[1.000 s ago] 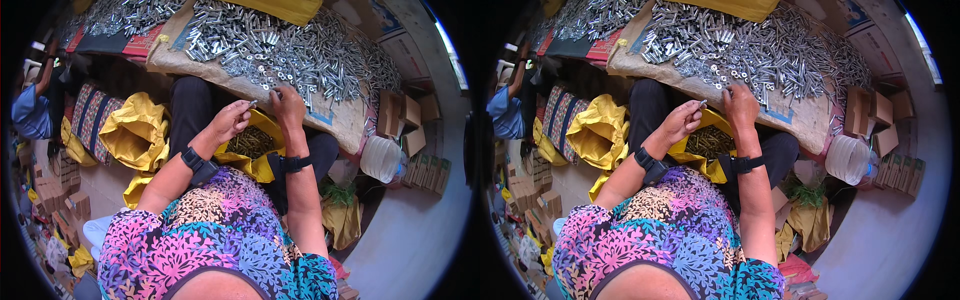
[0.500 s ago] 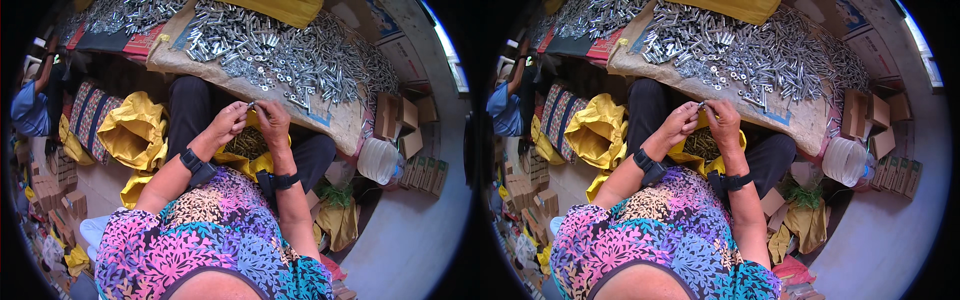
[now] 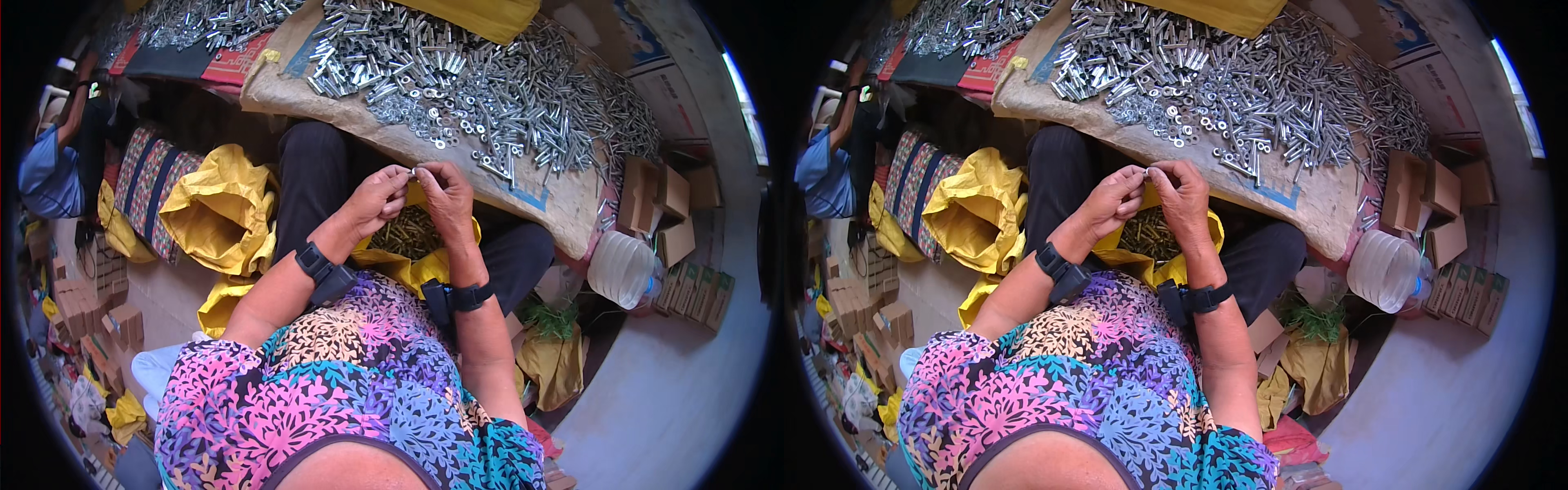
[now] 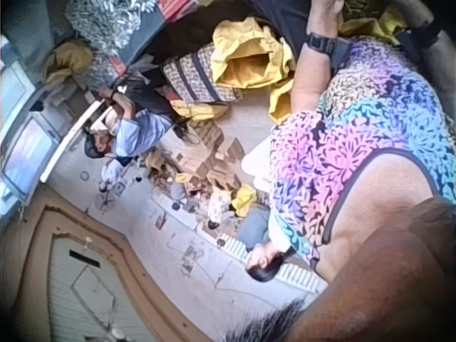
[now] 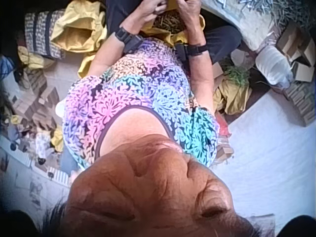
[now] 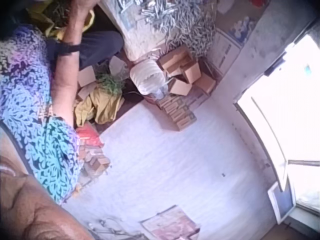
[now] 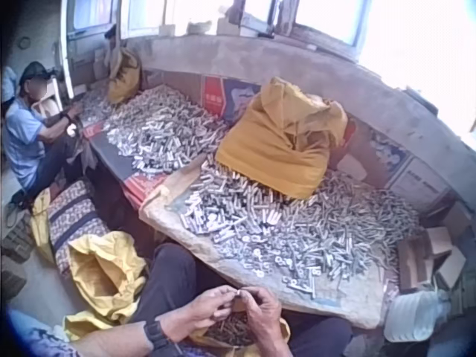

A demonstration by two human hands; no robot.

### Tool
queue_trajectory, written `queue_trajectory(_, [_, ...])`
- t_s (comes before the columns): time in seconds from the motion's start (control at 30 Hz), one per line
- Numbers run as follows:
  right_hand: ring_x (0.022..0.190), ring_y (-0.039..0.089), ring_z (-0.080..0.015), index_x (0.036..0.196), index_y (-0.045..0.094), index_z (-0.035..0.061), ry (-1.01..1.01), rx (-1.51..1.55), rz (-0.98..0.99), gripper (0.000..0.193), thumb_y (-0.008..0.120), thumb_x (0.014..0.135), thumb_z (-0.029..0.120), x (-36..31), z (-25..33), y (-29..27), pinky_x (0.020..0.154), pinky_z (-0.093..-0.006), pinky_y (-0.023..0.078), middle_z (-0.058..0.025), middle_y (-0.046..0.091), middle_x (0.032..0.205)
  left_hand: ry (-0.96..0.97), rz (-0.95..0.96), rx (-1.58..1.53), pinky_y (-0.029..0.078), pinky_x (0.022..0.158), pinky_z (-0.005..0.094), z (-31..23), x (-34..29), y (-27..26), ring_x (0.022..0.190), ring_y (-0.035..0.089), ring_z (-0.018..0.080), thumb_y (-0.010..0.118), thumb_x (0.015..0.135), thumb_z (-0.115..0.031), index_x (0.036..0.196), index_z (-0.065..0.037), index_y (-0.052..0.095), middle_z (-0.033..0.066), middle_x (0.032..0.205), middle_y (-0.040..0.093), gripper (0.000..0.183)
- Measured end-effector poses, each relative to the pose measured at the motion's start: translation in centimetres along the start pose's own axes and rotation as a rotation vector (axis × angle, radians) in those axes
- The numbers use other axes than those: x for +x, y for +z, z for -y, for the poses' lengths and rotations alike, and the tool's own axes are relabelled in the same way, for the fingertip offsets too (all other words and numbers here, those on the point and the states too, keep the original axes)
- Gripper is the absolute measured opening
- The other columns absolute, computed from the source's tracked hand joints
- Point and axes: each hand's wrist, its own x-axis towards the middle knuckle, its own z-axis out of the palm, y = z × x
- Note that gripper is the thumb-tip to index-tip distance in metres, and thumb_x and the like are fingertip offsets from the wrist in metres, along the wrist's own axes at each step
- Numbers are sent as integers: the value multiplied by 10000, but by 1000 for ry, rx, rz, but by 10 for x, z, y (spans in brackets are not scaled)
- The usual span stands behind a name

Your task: Sort and assemble small metal pins and washers from bulk bags and tables.

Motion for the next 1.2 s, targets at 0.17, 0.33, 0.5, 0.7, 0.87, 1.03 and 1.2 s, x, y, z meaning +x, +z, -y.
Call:
queue_trajectory(0.17, [693,559,-249,849,674,61,-332,-493,-111,89,705,767,75,29,9,-7,615,-343,447,-83,561,752,24,53,-134,244,390,165,-6,1,-2,443,343,22,476,985,-209,1010,-70,530,-49,640,389,152])
queue_trajectory(0.33, [721,561,-292,785,683,101,-420,-828,-133,101,734,708,142,50,4,-2,621,-417,444,-86,549,731,25,34,-157,255,393,162,-9,-2,-3,437,344,16,484,983,-218,1006,-64,533,-51,649,390,163])
queue_trajectory(0.5, [738,579,-286,766,691,115,-391,-852,-106,87,733,706,162,56,-1,-4,630,-417,447,-85,563,727,31,5,-153,254,394,165,-7,-2,-3,443,346,25,485,978,-188,992,-58,533,-39,647,406,139])
queue_trajectory(0.7, [699,581,-252,809,682,70,-364,-536,-123,72,707,742,79,41,1,-16,625,-350,466,-85,588,742,43,17,-149,262,394,162,-3,-4,-3,448,361,27,492,972,-177,977,-69,533,-34,650,420,116])
queue_trajectory(0.87, [653,559,-92,854,677,34,-128,-204,-36,57,681,798,45,15,7,-16,588,-232,442,-37,614,777,72,-45,-143,312,416,179,0,-9,6,475,408,56,542,946,-197,950,-87,533,-17,700,491,111])
queue_trajectory(1.03, [654,552,-68,861,671,20,-98,-83,7,52,672,810,29,-2,0,-9,579,-220,440,-28,619,786,81,-42,-115,334,435,192,4,-11,7,512,439,79,549,938,-202,927,-99,519,1,754,514,108])
queue_trajectory(1.2, [677,569,-72,875,664,16,-55,15,53,64,670,811,17,-9,1,-1,599,-222,452,-33,613,783,60,30,-74,335,443,203,7,-11,2,528,439,84,513,954,-208,921,-108,498,5,769,490,107])
